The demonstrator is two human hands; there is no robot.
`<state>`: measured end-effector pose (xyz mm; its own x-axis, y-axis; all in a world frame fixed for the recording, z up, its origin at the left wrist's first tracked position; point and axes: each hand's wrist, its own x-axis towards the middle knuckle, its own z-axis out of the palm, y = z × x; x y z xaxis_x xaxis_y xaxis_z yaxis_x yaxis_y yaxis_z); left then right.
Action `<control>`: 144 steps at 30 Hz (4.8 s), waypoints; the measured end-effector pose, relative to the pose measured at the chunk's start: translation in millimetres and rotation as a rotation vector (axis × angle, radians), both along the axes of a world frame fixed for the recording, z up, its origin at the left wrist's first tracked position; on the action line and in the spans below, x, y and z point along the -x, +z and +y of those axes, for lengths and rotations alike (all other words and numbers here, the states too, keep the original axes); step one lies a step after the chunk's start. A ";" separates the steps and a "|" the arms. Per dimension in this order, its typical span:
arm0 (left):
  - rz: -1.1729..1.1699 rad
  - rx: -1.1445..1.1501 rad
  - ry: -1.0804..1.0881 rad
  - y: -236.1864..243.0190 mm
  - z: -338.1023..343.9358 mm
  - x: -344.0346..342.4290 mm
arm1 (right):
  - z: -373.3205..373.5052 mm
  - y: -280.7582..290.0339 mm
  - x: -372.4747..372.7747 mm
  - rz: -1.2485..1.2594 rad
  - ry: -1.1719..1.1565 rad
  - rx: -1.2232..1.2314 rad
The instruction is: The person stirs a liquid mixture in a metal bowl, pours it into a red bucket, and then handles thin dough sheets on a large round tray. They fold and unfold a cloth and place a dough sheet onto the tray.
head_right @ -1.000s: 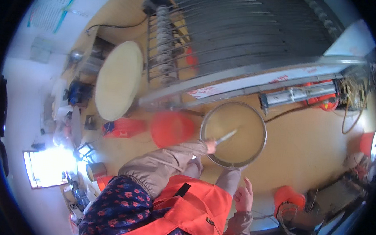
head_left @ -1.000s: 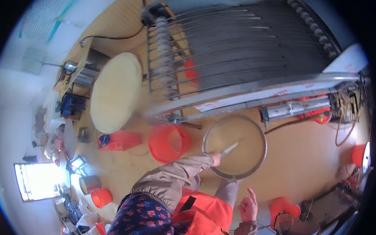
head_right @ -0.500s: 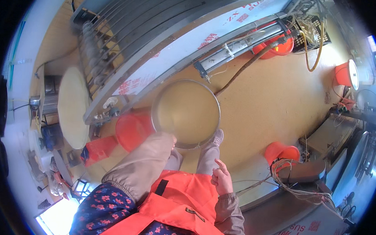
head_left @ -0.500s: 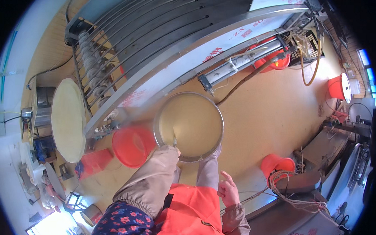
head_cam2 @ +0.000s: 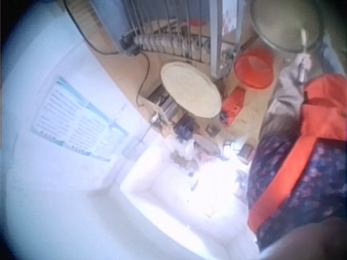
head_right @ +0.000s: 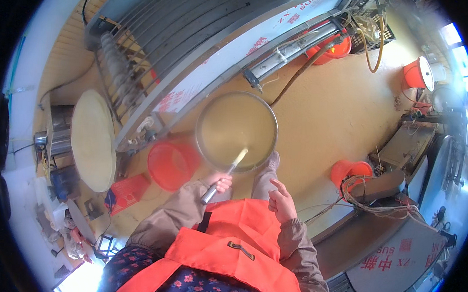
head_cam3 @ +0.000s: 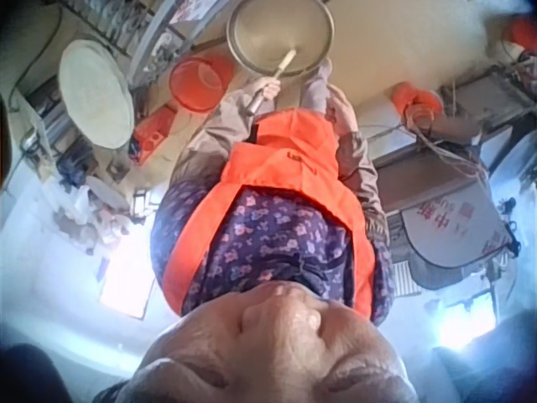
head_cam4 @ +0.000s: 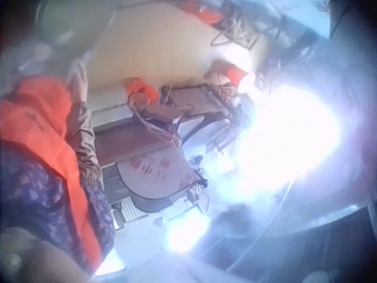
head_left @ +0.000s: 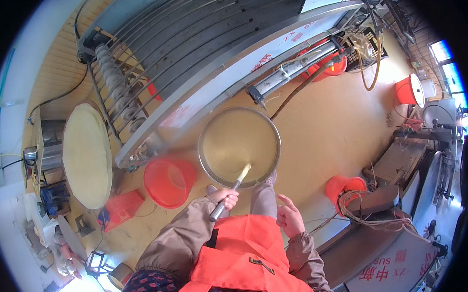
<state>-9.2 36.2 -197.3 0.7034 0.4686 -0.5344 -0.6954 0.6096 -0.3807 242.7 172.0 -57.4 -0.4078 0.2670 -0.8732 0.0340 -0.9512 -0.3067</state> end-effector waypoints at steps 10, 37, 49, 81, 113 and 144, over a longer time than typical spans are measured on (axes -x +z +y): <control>0.785 -0.081 -0.238 148.6 -73.3 39.8 | -40.3 12.0 34.2 0.050 0.093 -0.014; 2.065 -0.404 -0.928 66.7 -82.4 16.9 | -37.6 8.3 49.8 0.037 0.161 -0.043; 1.236 -0.295 -0.374 85.0 -87.4 21.4 | -43.4 1.2 57.4 0.029 0.214 -0.011; 0.264 -0.031 0.428 188.6 -400.3 74.2 | -112.8 -37.9 143.3 -0.209 0.529 -0.172; 1.133 0.856 0.015 -152.8 -544.5 88.4 | -263.1 3.9 313.9 0.188 0.747 0.253; 0.772 0.108 1.218 130.1 -345.2 173.4 | -252.0 85.0 332.7 -0.056 1.618 -2.097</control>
<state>-182.6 -308.9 -67.2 -0.5706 0.4885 -0.6601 -0.8013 -0.5073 0.3172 -90.0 -80.0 27.6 -0.9922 0.0081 -0.1245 0.0389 0.9683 -0.2469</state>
